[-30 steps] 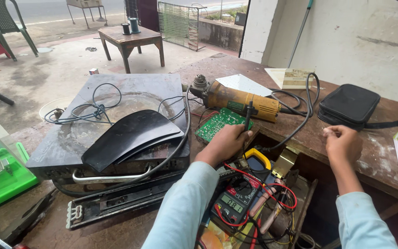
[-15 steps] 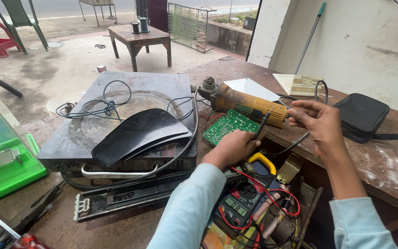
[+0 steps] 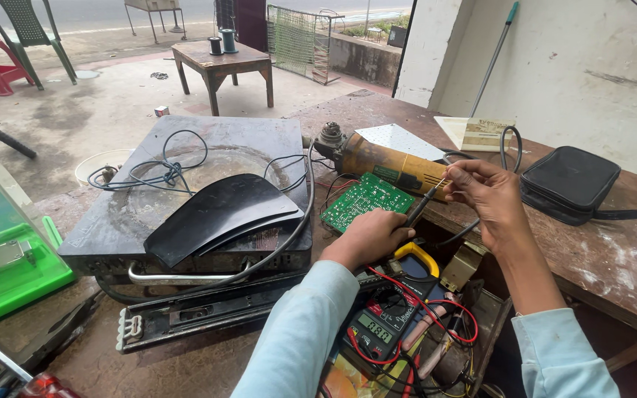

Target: The person holds a green circuit board on a workbench and touches multimeter probes to points on the board, repositioning the board and probes repeatedly to test different spots. They then pick up a yellow clamp meter, operate it, and continue probing the board while turning it over.

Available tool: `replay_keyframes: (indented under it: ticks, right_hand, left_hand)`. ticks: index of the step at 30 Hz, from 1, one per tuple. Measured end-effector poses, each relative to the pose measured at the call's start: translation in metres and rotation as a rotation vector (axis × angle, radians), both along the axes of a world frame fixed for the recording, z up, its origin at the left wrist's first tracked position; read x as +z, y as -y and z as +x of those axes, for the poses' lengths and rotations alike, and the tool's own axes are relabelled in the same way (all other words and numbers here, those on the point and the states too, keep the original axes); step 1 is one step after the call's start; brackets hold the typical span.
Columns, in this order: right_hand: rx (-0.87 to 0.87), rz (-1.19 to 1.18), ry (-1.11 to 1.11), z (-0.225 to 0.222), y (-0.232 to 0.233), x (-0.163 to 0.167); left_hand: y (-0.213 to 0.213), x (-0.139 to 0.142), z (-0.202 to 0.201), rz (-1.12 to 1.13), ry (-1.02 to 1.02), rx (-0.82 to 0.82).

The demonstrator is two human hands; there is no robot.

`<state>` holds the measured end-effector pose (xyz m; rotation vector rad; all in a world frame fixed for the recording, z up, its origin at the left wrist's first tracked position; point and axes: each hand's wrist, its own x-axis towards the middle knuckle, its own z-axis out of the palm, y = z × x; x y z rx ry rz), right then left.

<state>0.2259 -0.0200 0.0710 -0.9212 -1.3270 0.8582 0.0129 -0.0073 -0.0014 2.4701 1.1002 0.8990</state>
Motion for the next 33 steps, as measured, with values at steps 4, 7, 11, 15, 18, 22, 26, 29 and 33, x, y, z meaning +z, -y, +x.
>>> replay_keyframes:
  ticks: [4, 7, 11, 15, 18, 22, 26, 29, 33]
  right_hand:
    - [0.034, -0.044, -0.059, 0.0012, -0.0026, -0.0005]
    - [0.057, -0.058, -0.089, 0.0023, -0.0047, -0.0014]
    - [0.03, -0.083, -0.072, 0.0025, -0.0053, -0.0021]
    - [0.022, -0.121, -0.074, 0.0008, -0.0056, -0.002]
    - [0.025, -0.106, -0.047, -0.0012, -0.0055, -0.0038]
    - [0.04, -0.118, -0.056, -0.0009, -0.0064, -0.0044]
    - [0.057, -0.128, -0.045, 0.0018, -0.0069, -0.0042]
    - [0.066, -0.128, -0.024, 0.003, -0.0074, -0.0035]
    - [0.061, -0.144, 0.017, 0.0018, -0.0077, -0.0039]
  left_hand:
    - [0.0016, 0.0019, -0.0019, -0.02, -0.001, -0.005]
    - [0.0033, 0.0041, -0.0029, -0.038, 0.003, -0.004]
    - [0.0057, 0.0067, -0.0035, -0.07, -0.008, 0.007]
    - [0.0065, 0.0086, -0.0037, -0.087, -0.019, 0.022]
    - [0.0069, 0.008, -0.0042, -0.088, -0.012, 0.022]
    - [0.0063, 0.0076, -0.0043, -0.073, -0.009, 0.017]
    - [0.0062, 0.0072, -0.0043, -0.071, -0.014, 0.02]
    - [0.0058, 0.0069, -0.0041, -0.087, -0.013, 0.024]
    - [0.0043, 0.0054, -0.0037, -0.079, -0.006, 0.025]
